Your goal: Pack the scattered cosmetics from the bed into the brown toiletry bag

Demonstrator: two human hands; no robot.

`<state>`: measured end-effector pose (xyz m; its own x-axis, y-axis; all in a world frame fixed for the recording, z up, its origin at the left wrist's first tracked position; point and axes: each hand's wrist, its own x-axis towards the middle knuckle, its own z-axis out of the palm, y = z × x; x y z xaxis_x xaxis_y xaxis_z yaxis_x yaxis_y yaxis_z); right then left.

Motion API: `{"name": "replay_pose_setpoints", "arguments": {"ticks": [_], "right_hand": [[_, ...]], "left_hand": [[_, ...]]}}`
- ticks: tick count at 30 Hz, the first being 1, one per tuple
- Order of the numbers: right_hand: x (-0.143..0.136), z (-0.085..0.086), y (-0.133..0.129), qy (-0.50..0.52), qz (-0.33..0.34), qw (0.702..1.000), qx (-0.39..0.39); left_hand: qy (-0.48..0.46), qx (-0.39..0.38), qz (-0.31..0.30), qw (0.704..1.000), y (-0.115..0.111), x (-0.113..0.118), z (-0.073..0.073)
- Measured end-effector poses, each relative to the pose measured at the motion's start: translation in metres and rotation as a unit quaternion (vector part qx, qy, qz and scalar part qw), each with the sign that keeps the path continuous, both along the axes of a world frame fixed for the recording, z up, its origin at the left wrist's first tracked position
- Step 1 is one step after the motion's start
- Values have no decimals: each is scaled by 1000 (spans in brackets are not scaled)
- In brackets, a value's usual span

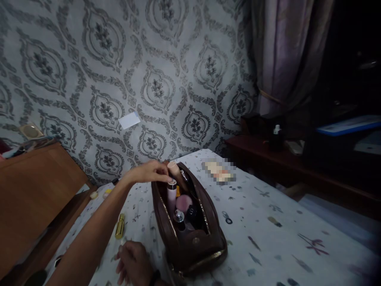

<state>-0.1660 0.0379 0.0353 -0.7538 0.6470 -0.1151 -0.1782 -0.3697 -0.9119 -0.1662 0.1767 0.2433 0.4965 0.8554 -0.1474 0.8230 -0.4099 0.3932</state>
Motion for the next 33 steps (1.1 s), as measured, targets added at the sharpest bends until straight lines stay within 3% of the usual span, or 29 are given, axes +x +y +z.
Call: {"name": "replay_pose_setpoints", "arguments": {"ticks": [4,6,10,14,21,33], "right_hand": [[-1,-1,0,-8,2,1000,10],[-1,-2,1,-11,-2,1000,14],[-1,-2,1,-3,6,1000,13],[-2,-2,1,-6,4,1000,9],[-1,-1,0,-4,-4,1000,9],[-1,-2,0,-5,3,1000,15]], "left_hand": [[-18,176,58,983,4,2,-4],[-20,217,68,974,6,5,-11],[1,196,35,980,13,9,-23],[9,174,49,983,20,7,-28],[-42,157,47,986,22,7,-30],[-18,164,50,985,15,6,-26]]}}
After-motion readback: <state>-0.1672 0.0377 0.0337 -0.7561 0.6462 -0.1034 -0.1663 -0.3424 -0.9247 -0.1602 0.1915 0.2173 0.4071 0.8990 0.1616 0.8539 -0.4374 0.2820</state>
